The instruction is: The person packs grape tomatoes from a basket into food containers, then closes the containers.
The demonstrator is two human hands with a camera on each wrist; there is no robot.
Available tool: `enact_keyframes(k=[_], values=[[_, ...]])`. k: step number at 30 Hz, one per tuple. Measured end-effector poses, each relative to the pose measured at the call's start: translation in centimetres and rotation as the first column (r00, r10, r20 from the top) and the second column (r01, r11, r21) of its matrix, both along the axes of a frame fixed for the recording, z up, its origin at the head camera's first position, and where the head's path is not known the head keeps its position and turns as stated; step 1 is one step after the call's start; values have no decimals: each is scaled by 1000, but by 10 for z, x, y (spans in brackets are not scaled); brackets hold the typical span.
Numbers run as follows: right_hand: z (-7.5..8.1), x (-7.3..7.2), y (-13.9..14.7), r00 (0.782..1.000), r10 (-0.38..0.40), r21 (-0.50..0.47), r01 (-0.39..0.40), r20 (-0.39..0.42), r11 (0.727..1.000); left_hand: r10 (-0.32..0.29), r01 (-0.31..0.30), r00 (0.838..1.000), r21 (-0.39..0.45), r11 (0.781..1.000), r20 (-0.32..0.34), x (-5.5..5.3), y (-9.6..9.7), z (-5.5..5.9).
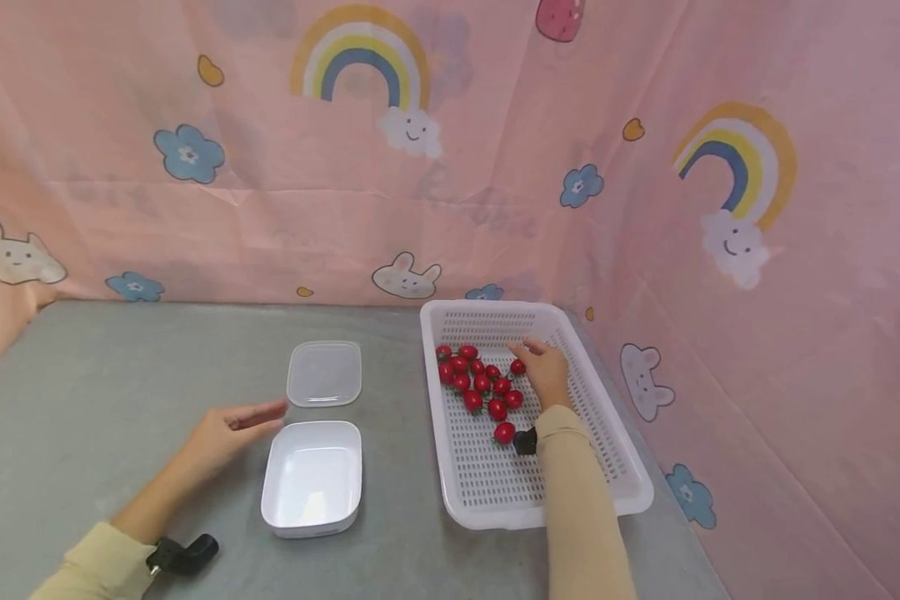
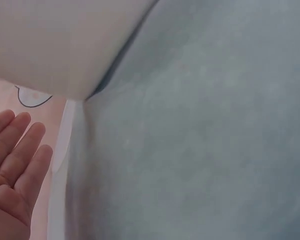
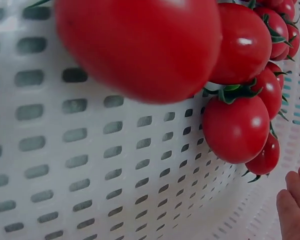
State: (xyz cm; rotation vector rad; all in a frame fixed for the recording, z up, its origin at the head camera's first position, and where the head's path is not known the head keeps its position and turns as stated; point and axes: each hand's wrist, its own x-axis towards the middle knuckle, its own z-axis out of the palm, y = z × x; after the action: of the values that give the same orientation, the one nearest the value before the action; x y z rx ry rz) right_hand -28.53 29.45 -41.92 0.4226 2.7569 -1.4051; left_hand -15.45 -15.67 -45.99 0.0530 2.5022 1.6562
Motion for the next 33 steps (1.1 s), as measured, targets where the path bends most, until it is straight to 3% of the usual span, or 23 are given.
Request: enact_keyframes(k=[8,17,23,33], values=[[-9,-8,5,998,-50,4,50,-23,999,30,-33,999,59,998,42,3,9,-9],[-15,-12,6,995,-89,-24,87,-46,996,47,-51,998,102,993,43,7,17,-9],[-18,-11,8,995,-88,7,88,-47,996,73,-79,996,114,990,54,8,18,-12],[-16,-11,8,995,-91,20,92,-37,996,120,-142,987,222,965,111,11,25,-16]])
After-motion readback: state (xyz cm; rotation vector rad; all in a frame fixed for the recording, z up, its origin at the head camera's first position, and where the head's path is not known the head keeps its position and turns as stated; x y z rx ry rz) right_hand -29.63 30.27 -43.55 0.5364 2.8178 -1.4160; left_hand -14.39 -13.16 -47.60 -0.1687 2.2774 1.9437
